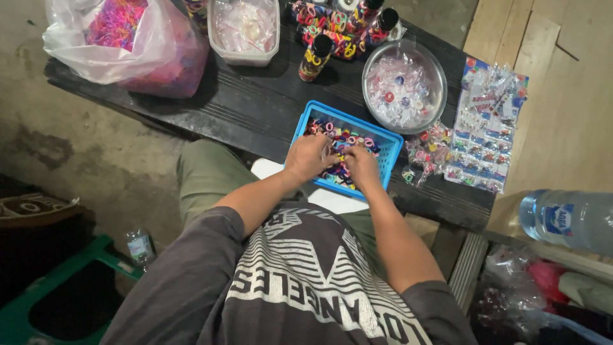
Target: The person sits at a table and repeatedly picks up small colorful hair accessories from a blue basket, places them into small clear plastic bags, and sets the filled bags on the table. The person continues this one-at-a-time packaging process throughout the clip.
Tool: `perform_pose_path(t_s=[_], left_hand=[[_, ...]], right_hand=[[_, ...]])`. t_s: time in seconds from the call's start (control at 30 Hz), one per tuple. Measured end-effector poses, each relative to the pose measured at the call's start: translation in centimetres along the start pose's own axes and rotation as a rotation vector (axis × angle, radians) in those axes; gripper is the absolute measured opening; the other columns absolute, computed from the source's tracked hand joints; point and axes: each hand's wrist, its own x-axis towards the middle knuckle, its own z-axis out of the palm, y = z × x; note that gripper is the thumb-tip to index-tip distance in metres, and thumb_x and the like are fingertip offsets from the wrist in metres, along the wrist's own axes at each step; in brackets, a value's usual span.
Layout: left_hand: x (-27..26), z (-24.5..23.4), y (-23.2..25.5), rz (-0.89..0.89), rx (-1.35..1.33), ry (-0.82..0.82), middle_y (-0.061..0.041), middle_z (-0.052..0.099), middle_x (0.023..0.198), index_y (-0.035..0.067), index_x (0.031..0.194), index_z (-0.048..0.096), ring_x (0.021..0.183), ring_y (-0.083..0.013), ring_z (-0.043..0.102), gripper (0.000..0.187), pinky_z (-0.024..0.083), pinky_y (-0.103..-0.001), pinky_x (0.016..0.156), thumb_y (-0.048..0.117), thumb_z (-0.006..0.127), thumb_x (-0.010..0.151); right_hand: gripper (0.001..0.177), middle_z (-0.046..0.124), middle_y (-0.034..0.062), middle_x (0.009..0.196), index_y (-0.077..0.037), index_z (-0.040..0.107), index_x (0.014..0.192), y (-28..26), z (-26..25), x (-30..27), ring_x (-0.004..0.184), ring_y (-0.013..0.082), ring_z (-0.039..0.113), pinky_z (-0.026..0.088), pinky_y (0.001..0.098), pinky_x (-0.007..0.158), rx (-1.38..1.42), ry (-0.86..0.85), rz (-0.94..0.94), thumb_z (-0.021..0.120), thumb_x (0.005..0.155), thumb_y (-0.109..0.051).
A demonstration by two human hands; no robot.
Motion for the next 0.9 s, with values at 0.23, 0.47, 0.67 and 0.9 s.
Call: perform_pose_path(t_s=[0.23,0.47,0.67,0.9], left_hand=[[-0.4,1.4,-0.4,0.157,0.108,0.124,-0.003,0.061,0.068,0.022,0.087,0.062,0.069,-0.0258,0.068,0.041,0.054,-0.041,0.065,0.054,0.081,0.071],[-0.5,0.3,0.3,0.267,0.182,0.137,-0.004,0.064,0.071,0.021,0.085,0.057,0.072,-0.0238,0.069,0.035,0.052,-0.039,0.069,0.051,0.074,0.078],[-0.7,0.2,0.2,0.276,0.185,0.083,-0.004,0.068,0.076,0.021,0.089,0.057,0.075,-0.024,0.071,0.035,0.051,-0.041,0.071,0.044,0.077,0.074],[-0.6,0.7,-0.4,0.301,0.205,0.108,-0.002,0.065,0.071,0.022,0.085,0.057,0.07,-0.0227,0.069,0.028,0.049,-0.038,0.068,0.044,0.073,0.077]], right_hand=[[0.03,0.077,0.0108,0.107,-0.012,0.069,0.124,-2.7,-2.5,-2.7,0.085,0.0228,0.077,0.067,0.0324,0.068,0.997,0.031,0.447,0.058,0.096,-0.007],[0.029,0.076,0.0134,0.11,-0.011,0.062,0.121,-1.9,-2.2,-3.4,0.097,0.0262,0.078,0.068,0.0344,0.077,1.356,0.012,0.454,0.051,0.098,0.003],[0.015,0.076,0.0083,0.102,-0.015,0.069,0.11,-2.5,-1.6,-3.4,0.093,0.0186,0.076,0.065,0.0282,0.075,1.133,0.114,0.47,0.059,0.101,-0.007],[0.023,0.065,0.0034,0.077,-0.007,0.066,0.11,-6.5,-3.0,-4.1,0.059,0.01,0.065,0.058,0.0192,0.049,0.927,0.132,0.325,0.076,0.089,-0.007]])
